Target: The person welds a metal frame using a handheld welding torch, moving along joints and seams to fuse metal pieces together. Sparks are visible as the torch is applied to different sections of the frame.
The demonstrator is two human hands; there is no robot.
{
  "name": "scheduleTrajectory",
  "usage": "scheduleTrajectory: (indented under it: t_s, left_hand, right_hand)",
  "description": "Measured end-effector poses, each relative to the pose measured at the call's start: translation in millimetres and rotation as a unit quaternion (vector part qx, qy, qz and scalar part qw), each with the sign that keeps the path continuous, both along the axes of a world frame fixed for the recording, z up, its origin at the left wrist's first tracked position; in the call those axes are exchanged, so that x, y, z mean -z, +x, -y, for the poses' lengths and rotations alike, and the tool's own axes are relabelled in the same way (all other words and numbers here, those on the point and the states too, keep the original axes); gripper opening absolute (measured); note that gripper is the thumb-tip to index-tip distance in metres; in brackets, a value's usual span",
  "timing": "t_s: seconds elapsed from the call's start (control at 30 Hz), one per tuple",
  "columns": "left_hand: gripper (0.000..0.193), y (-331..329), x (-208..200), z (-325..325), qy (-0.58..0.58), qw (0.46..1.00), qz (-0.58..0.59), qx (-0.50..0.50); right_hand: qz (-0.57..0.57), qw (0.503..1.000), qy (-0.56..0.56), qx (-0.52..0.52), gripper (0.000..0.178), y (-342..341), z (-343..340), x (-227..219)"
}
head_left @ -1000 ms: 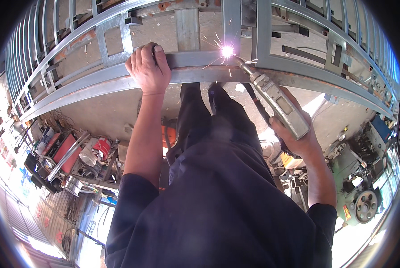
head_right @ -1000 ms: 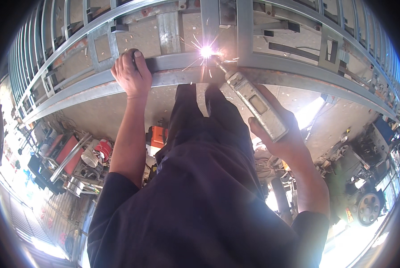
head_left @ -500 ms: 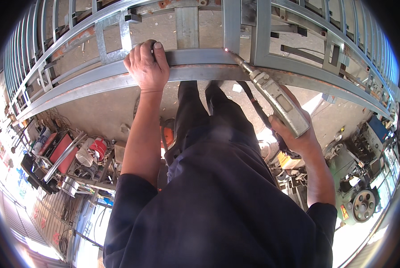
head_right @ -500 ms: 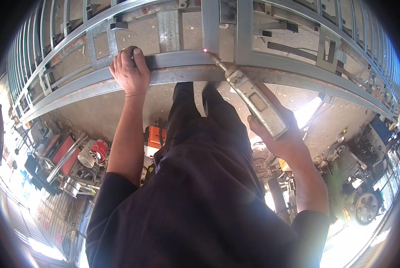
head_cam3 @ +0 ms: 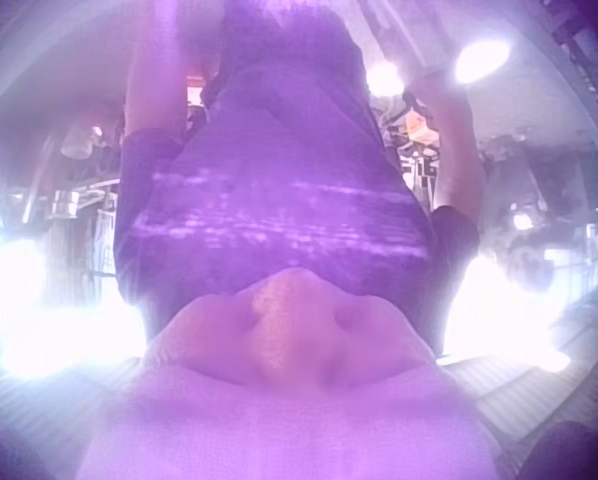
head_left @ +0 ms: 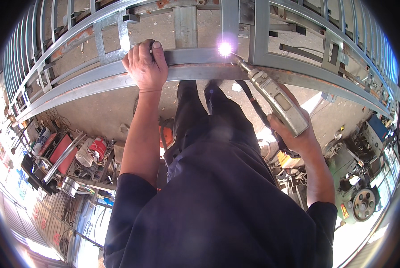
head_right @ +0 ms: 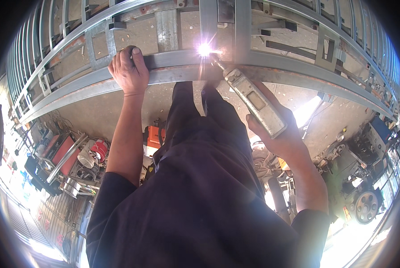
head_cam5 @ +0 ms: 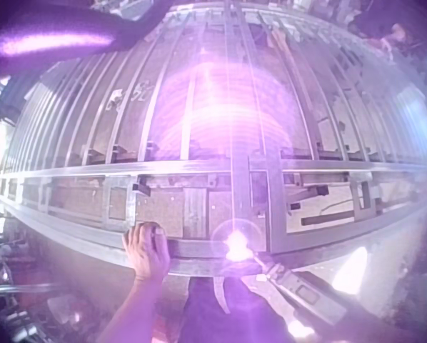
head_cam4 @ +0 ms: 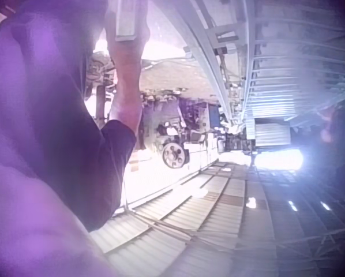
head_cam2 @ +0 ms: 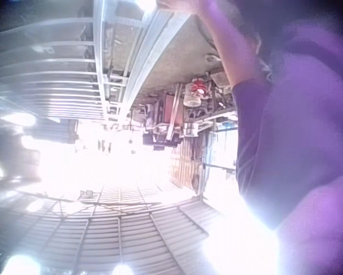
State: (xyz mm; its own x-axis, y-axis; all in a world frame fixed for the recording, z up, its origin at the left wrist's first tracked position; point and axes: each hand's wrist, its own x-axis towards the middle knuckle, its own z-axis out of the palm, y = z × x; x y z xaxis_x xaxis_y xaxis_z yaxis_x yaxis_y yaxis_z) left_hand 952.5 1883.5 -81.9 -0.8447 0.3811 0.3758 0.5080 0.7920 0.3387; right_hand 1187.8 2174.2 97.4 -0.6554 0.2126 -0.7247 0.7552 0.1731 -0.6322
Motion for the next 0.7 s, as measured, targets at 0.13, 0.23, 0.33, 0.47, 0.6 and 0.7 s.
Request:
scheduleTrajectory:
  t_s: [0.13, 0.23, 0.33, 0.47, 0.6, 0.7]
  left_hand:
    - [0.021, 0.0, -2.0, -0.6, -0.004, 1.0, 0.003, 0.0]
    - [0.021, 0.3, -1.7, -1.4, -0.003, 1.0, 0.004, -0.002]
    - [0.021, 0.5, -0.2, -0.7, -0.003, 1.0, 0.002, -0.003]
    - [0.021, -0.2, -0.4, -0.7, -0.003, 1.0, 0.002, -0.001]
    - [0.021, 0.3, -1.1, -1.2, 0.004, 1.0, -0.002, 0.0]
    - [0.021, -0.2, 0.3, -0.6, 0.001, 1.0, -0.004, -0.001]
  right_hand:
    - [-0.008, 1.0, 0.003, 0.004, 0.076, 0.2, 2.1, -0.5]
    - [-0.016, 1.0, 0.005, 0.003, 0.076, 3.4, 2.0, 0.4]
    - [-0.012, 1.0, 0.0, 0.007, 0.076, 2.2, 2.2, -0.5]
    - [-0.014, 1.0, -0.001, 0.009, 0.076, 4.2, 2.4, -0.3]
    - [-0.008, 1.0, -0.002, 0.011, 0.076, 3.2, 2.0, -2.2]
    - [0.027, 0.999, -0.014, 0.014, 0.071, 2.2, -2.7, -5.5]
